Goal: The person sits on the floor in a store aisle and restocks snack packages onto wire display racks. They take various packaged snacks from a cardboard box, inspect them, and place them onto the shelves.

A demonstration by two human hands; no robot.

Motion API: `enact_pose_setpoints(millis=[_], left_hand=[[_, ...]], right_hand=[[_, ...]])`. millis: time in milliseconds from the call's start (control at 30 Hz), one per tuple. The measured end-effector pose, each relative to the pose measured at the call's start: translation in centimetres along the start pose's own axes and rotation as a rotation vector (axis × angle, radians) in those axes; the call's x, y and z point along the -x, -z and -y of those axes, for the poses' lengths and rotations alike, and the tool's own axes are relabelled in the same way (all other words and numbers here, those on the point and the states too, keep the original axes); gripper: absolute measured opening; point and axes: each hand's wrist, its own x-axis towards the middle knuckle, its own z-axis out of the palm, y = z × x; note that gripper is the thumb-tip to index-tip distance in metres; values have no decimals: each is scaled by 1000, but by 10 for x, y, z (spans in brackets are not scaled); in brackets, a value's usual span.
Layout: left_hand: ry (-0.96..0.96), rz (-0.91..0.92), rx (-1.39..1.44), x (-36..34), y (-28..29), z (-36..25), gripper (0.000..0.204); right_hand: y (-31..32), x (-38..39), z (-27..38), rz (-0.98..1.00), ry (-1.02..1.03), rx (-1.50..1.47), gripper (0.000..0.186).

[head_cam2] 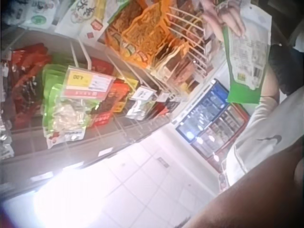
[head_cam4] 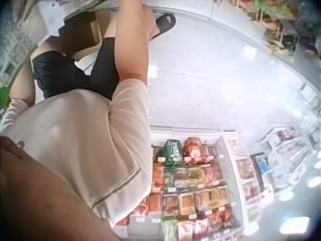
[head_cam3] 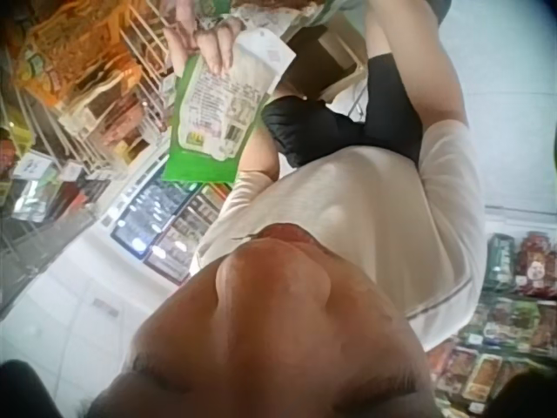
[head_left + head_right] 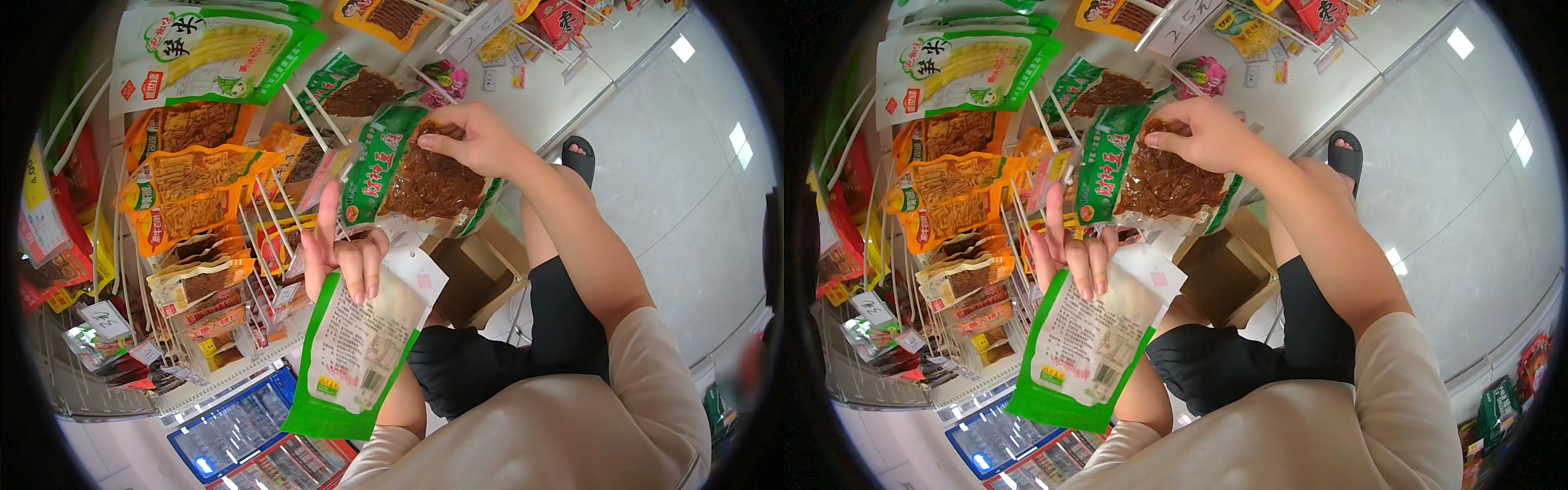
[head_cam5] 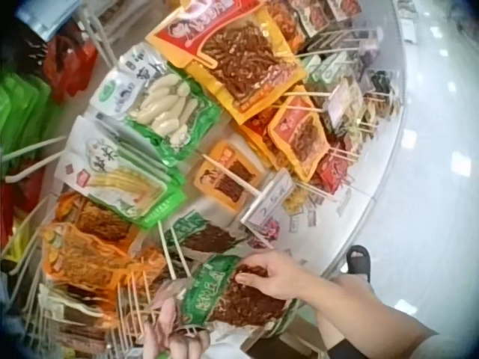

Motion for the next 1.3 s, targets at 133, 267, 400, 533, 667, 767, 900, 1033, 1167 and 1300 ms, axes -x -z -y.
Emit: enact_pose_setpoints(millis=[133, 267, 400, 533, 667, 767, 900, 1033, 1167, 1300], left_hand=[[0, 25, -19, 1, 4, -2, 63], [-21, -2, -13, 4, 0, -5, 62], [-46, -9, 1, 7, -3, -1, 62], [-28, -51, -1, 10, -3, 1, 61], [-36, -16, 39, 16, 8, 8, 60], [-72, 30, 42, 16, 16, 12, 59], [-131, 35, 79, 15, 19, 20, 55], [-97, -43, 52, 22, 32, 37, 49], [11, -426, 49, 20, 26, 53, 41], [19, -559, 22, 0, 28, 57, 38]], right_hand=[[-2, -1, -8, 23, -4, 69, 23], [-7, -2, -6, -14, 19, 23, 24], [-3, -2, -10, 3, 18, -2, 22], [1, -2, -7, -11, 0, 45, 22], [-1, -1, -7, -29, 5, 35, 24], [-3, -3, -1, -32, -23, 45, 24], [-2, -1, 3, -22, -76, 65, 23], [-8, -5, 1, -45, -82, 67, 23], [-15, -8, 3, -84, -88, 33, 22], [-17, -9, 4, -125, -74, 34, 20]])
